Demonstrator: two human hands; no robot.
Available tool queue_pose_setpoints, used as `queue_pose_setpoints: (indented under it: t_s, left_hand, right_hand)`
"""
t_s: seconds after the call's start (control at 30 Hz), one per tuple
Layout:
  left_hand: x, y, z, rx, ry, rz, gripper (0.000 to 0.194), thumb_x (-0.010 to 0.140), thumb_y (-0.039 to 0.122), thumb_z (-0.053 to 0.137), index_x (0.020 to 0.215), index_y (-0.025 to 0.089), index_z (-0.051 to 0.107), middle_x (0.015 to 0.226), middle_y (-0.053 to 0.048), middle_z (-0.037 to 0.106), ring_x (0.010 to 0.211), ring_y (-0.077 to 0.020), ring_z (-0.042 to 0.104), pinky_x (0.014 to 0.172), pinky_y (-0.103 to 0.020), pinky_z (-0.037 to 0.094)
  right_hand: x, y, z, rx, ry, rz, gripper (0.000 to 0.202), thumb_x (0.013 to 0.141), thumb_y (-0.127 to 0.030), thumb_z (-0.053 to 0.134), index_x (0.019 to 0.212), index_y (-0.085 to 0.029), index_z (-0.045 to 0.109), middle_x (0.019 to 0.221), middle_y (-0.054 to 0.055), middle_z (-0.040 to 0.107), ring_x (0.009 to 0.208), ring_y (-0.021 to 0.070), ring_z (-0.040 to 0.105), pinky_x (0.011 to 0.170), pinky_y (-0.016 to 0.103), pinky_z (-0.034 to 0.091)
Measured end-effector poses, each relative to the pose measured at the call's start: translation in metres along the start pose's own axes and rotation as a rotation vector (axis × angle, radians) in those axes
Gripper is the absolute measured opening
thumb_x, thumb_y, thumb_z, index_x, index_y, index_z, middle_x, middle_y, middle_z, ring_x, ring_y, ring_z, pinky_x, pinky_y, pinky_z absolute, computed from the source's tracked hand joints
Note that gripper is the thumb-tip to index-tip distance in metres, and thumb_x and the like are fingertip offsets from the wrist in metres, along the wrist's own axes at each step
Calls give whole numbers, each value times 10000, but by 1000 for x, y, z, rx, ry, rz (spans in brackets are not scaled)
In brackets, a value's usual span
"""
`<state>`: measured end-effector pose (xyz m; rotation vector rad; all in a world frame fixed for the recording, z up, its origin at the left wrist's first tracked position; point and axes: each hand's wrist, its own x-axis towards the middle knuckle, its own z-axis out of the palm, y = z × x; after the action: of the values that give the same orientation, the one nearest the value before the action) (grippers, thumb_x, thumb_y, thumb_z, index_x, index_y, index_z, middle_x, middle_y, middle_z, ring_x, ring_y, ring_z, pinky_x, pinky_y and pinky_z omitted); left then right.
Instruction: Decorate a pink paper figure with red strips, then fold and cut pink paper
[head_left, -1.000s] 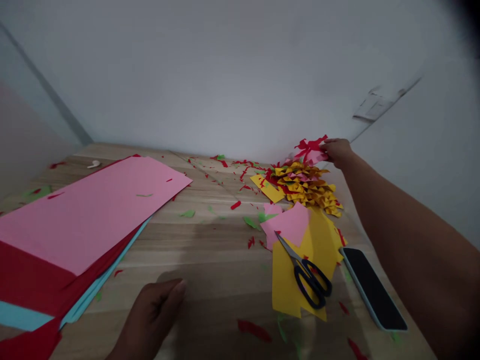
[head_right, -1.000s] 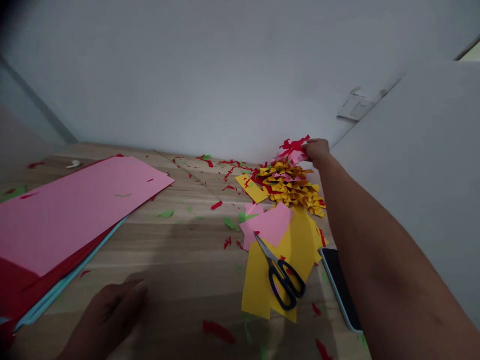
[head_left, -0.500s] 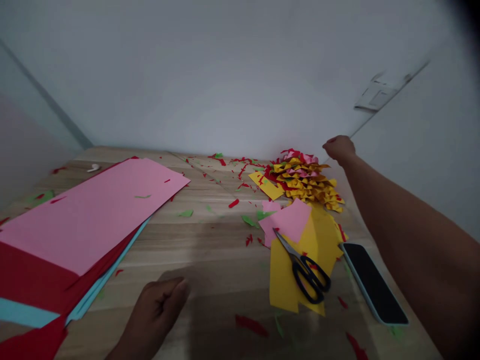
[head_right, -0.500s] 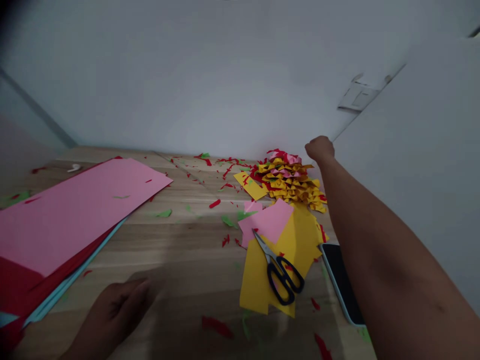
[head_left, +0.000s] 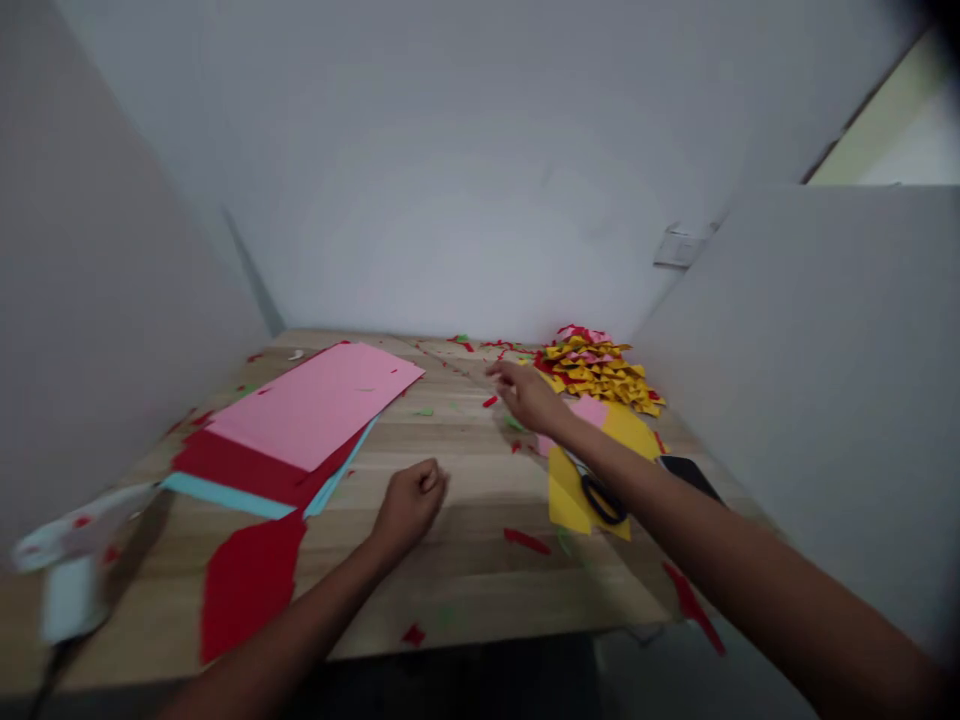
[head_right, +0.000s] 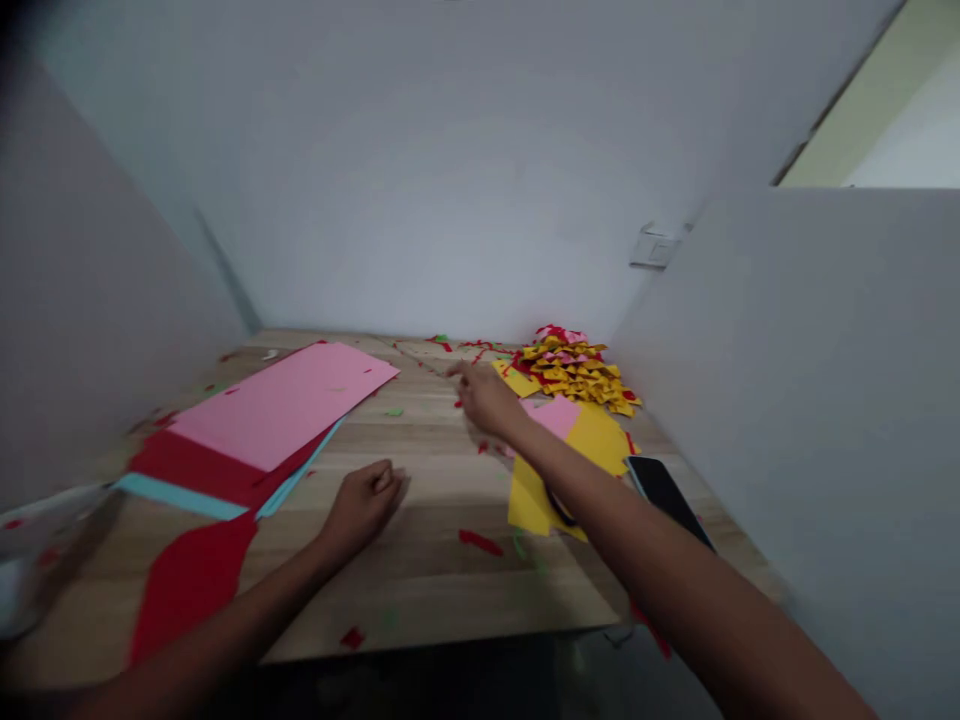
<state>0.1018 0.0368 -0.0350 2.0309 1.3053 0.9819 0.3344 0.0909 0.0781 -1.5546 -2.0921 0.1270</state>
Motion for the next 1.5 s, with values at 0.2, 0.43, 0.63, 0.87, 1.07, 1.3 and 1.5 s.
queue_pose_setpoints:
  t_s: [0.2, 0.43, 0.63, 0.87, 1.07, 1.3, 1.5]
  left_hand:
    - [-1, 19, -35, 268, -196, 286, 392, 797, 169, 578, 1179, 186, 660, 1315, -125, 647, 1245, -263, 561, 1071, -389, 423]
    - [25, -25, -126, 612, -168, 52, 465, 876, 304, 571, 1327, 193, 596, 1542, -167, 465, 1415, -354, 417, 1121, -546, 373]
    - [35, -82, -150, 733, -174, -250, 689, 847, 536, 617, 1373, 95, 556, 1502, -260, 489, 1363, -399, 485, 1079, -511, 409]
    - [42, -58, -164, 752, -172, -226, 441, 982, 537, 532, 1121, 142, 669, 1102, -96, 716, 971, -215, 687, 898, -419, 534]
    - [40, -1, -183, 822, -11, -104, 335, 1003, 406, 536, 921, 116, 682, 896, -56, 713, 827, -165, 677, 800, -329, 528]
    - [54, 127, -190, 853, 251, 128, 360, 1020, 318, 425, 1202, 163, 694, 1296, -62, 637, 1149, -264, 619, 924, -363, 420]
    - [-29, 173, -129, 741, 27, 436, 192, 925, 254, 594, 997, 263, 772, 969, -55, 721, 883, -245, 646, 700, -288, 397]
  right_hand:
    - [-55, -84, 50, 109, -193, -423, 386, 1002, -435, 527, 1327, -262, 642, 1358, 87, 652, 1276, 231, 570, 1105, 393, 419]
    - [-57, 2, 19, -185, -310, -72, 284, 955, -214, 504, 1053, -171, 767, 1045, 133, 796, 917, 266, 740, 798, 339, 526]
    - [-102, 53, -3, -282, -246, 96, 284, 961, -244, 493, 1062, -175, 750, 1091, 126, 771, 1005, 255, 693, 842, 313, 481]
    - [-136, 78, -14, -292, -125, 226, 207, 915, -243, 560, 1040, -154, 700, 1013, 152, 727, 947, 275, 666, 793, 332, 458]
    - [-133, 64, -14, -199, -19, 147, 244, 957, -312, 500, 785, -212, 642, 765, 86, 688, 746, 248, 645, 685, 324, 455]
    - [-109, -18, -13, -99, 322, -97, 529, 876, -354, 644, 1353, -195, 480, 1369, 198, 524, 1321, 360, 463, 1104, 528, 378]
    - [-107, -84, -2, 168, 405, -377, 531, 899, -299, 657, 1409, -331, 510, 1490, 121, 510, 1385, 322, 470, 1122, 548, 400]
